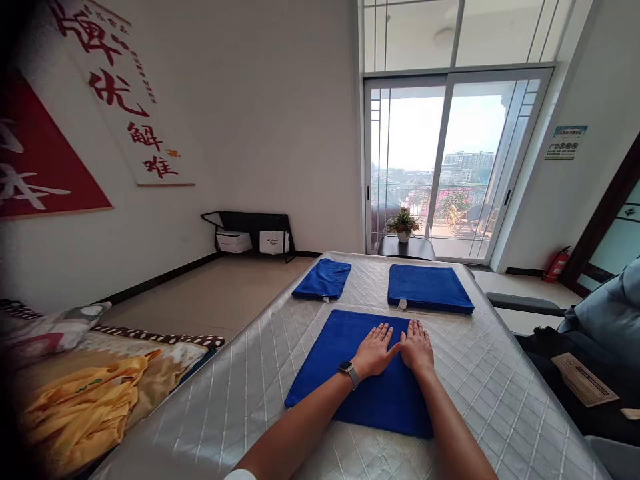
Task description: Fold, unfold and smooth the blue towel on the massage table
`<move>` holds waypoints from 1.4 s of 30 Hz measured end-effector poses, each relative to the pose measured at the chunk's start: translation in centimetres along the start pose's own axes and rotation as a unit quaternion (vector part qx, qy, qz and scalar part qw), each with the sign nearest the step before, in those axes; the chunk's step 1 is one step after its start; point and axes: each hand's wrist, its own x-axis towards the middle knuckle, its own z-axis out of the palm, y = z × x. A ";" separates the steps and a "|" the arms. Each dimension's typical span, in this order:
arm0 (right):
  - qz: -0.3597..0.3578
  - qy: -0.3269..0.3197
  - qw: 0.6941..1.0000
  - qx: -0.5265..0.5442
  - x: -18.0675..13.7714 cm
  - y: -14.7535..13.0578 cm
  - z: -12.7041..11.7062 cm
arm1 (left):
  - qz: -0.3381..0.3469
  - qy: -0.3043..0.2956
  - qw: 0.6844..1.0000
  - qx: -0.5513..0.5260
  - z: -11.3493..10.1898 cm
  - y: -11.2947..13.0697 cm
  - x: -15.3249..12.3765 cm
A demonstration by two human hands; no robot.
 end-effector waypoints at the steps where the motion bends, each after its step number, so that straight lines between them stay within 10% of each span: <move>1: 0.007 0.001 1.000 0.006 0.1 -0.1 0.0 | -0.019 0.000 1.000 0.006 -0.7 -1.4 -0.5; 10: 0.016 0.004 1.000 0.010 0.0 -0.3 -0.2 | -0.184 0.034 0.981 0.054 -4.5 -11.4 -5.8; 32: -0.011 -0.026 1.000 0.004 -9.8 -1.7 -0.4 | -0.204 0.026 0.975 0.080 -4.7 -12.7 -6.3; 36: -0.005 -0.020 1.000 0.022 -9.7 -1.8 -0.5 | -0.202 0.061 0.973 0.095 -5.4 -9.6 -5.7; 42: -0.035 -0.019 0.999 0.009 -9.8 -1.1 -0.2 | 0.052 0.023 0.998 0.027 -2.3 2.1 -4.8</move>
